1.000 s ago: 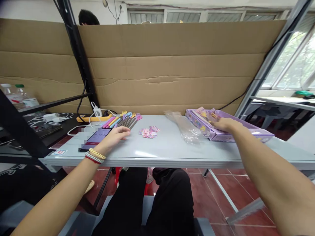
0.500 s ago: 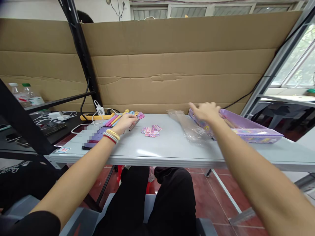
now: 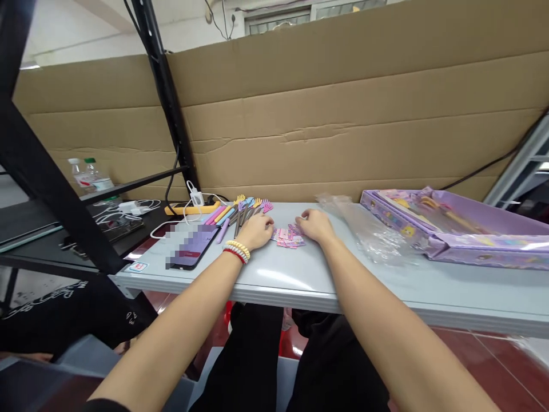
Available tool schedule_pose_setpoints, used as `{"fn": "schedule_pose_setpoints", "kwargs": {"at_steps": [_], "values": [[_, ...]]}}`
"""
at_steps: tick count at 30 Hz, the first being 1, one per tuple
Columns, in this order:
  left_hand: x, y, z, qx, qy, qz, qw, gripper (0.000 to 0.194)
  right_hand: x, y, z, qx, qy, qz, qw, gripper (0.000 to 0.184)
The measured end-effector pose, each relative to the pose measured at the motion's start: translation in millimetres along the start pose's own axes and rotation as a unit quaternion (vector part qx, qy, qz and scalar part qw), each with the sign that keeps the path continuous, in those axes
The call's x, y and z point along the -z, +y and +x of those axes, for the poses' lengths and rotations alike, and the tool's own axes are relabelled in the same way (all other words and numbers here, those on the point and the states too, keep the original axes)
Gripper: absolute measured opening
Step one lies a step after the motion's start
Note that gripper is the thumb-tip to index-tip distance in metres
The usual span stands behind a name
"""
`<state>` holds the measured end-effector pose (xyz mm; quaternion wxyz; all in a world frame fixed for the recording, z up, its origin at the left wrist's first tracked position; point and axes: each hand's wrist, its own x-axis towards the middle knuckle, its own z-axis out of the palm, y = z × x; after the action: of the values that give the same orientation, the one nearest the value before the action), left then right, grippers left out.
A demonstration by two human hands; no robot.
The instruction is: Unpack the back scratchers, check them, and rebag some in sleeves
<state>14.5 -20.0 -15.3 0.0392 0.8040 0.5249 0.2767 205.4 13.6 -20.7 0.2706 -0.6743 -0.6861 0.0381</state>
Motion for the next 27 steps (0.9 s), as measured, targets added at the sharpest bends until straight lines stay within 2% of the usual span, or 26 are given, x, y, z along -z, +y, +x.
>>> {"fn": "schedule_pose_setpoints", "kwargs": {"at_steps": [5, 8, 13, 18, 21, 25, 27], "values": [[-0.1, 4.9, -0.3, -0.007, -0.06, 0.021, 0.998, 0.036, 0.4, 3.3, -7.4, -0.012, -0.055, -0.045, 0.997, 0.059], [-0.1, 5.9, -1.3, -0.015, -0.072, 0.029, 0.997, 0.039, -0.9, -0.3, -10.5, -0.009, -0.076, -0.093, 0.993, 0.057], [-2.7, 4.6, -0.5, -0.029, -0.072, 0.013, 0.997, 0.044, -2.0, 1.2, -8.8, -0.004, -0.08, -0.089, 0.993, 0.048], [-6.0, 4.3, 1.5, -0.022, -0.083, 0.057, 0.995, 0.046, 0.3, -2.8, -8.9, -0.001, -0.043, 0.013, 0.999, 0.043], [-6.7, 3.3, 1.2, -0.022, -0.084, 0.072, 0.994, 0.046, 4.1, -8.6, -11.9, -0.012, -0.024, 0.079, 0.997, 0.03], [-6.9, 2.2, 1.2, -0.015, -0.076, 0.056, 0.995, 0.046, 9.2, -12.2, -14.5, -0.038, 0.031, 0.161, 0.986, 0.016], [-6.6, 2.8, 2.2, -0.008, -0.052, 0.026, 0.998, 0.046, 10.0, -12.5, -14.4, -0.034, 0.063, 0.225, 0.972, 0.019]]}}
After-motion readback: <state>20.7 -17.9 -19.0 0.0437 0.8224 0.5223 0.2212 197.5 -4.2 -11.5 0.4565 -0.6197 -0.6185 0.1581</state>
